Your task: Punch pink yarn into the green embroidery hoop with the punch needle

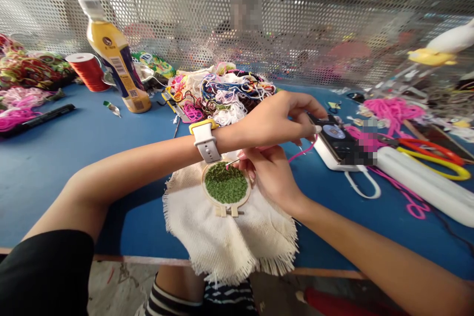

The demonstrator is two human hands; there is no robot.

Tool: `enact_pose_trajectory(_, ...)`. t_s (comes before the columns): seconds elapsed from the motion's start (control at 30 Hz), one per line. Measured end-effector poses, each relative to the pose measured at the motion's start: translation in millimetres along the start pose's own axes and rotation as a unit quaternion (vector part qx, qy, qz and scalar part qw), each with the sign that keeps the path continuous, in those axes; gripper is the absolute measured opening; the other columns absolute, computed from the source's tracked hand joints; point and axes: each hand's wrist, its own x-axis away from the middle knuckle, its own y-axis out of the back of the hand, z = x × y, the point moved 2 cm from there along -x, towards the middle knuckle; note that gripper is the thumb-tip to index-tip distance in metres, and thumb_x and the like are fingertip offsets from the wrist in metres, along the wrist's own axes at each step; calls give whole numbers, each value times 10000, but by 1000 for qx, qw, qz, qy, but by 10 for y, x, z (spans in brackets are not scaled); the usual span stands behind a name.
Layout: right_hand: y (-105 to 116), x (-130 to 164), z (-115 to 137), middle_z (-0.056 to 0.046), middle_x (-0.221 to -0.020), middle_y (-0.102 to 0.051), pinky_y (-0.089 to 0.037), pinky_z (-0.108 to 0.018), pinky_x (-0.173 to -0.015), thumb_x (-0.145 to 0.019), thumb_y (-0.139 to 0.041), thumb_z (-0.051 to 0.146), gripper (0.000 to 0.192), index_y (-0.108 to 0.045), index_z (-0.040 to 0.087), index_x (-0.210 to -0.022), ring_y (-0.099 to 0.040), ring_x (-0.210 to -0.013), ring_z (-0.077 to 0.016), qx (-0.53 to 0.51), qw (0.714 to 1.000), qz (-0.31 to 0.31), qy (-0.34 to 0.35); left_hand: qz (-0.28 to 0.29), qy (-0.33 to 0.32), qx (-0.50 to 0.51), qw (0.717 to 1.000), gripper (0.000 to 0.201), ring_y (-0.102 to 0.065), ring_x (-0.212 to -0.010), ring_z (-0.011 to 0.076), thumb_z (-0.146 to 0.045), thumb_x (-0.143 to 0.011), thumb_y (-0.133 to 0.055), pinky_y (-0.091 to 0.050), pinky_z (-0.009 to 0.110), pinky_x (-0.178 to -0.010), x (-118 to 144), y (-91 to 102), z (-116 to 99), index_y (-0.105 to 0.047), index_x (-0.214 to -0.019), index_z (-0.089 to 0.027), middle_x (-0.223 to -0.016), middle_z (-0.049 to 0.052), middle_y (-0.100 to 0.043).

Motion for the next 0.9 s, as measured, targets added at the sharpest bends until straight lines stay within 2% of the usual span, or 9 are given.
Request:
enact_pose_trajectory(0.13, 2, -1, -6, 1, -498, -581, -325, -216, -378, -818, -616, 424, 350, -577, 158, -595, -454, -370, -68, -3, 1000, 1, 1, -6, -10, -20, 1000, 332, -664, -795, 154, -146, -790, -515, -564, 263, -709, 18, 1, 30, -604, -1107, -102, -808, 48, -687)
enact_pose_trajectory(0.27, 3, 2, 1, 5, -491, -564, -343, -219, -393, -809, -624, 421, 347, -566, 164, -584, -491, -403, -82, -5, 1000, -5, 1, 13, -27, -53, 998, 313, -648, -751, 148, -213, -825, -548, -552, 260, -692, 16, -16, 11, -603, -1111, -98, -824, 58, -689)
enact_pose_trajectory(0.43, 22, 9, 4, 9, -487, -554, -317, -219, -373, -813, -627, 437, 362, -561, 164, -586, -437, -371, -64, 20, 1000, 18, 8, -33, -9, -208, 977, 412, -637, -777, 172, -433, -918, -466, -506, 283, -711, 128, 95, -82, -598, -1114, -95, -866, 89, -687)
enact_pose_trajectory(0.5, 31, 20, 15, 16, -511, -553, -316, -213, -377, -830, -616, 446, 358, -556, 169, -611, -439, -384, -59, 12, 999, 39, 14, -37, 8, -267, 963, 416, -638, -802, 178, -437, -942, -421, -495, 286, -727, 321, 202, -98, -598, -1106, -98, -893, 100, -687)
enact_pose_trajectory(0.6, 27, 62, 66, 39, -561, -562, -337, -199, -393, -845, -617, 424, 294, -529, 190, -691, -451, -411, -53, -12, 998, 60, 19, -18, 39, -290, 956, 433, -648, -883, 187, -459, -958, -386, -499, 294, -770, 786, 374, -46, -578, -1147, -120, -992, 115, -685)
enact_pose_trajectory(0.67, -2, 105, 110, 39, -609, -581, -378, -195, -424, -843, -631, 386, 247, -525, 195, -730, -481, -448, -57, -7, 996, 82, 15, 17, 53, -309, 950, 533, -623, -1040, 236, -515, -896, -499, -495, 341, -864, 1130, 441, 40, -502, -1273, -138, -1171, 149, -638)
enact_pose_trajectory(0.77, -66, 172, 153, 13, -697, -609, -426, -200, -470, -842, -630, 358, 204, -558, 187, -757, -531, -511, -68, 24, 993, 115, 9, 95, 30, -312, 945, 921, -493, -1255, 331, -558, -737, -685, -429, 453, -1005, 1515, 419, 207, -283, -1450, -136, -1395, 226, -472)
enact_pose_trajectory(0.83, -97, 203, 153, 5, -708, -605, -438, -204, -488, -842, -627, 341, 185, -571, 187, -758, -541, -533, -75, 40, 992, 121, 9, 101, 22, -309, 945, 1029, -416, -1322, 363, -569, -721, -696, -374, 516, -1054, 1632, 365, 315, -171, -1489, -128, -1458, 258, -381)
enact_pose_trajectory(0.9, -106, 219, 134, 15, -663, -579, -436, -208, -497, -848, -620, 322, 173, -565, 192, -748, -535, -537, -81, 55, 992, 114, 7, 85, 22, -309, 947, 1042, -384, -1344, 372, -572, -738, -678, -335, 555, -1077, 1658, 308, 393, -117, -1500, -137, -1477, 262, -348)
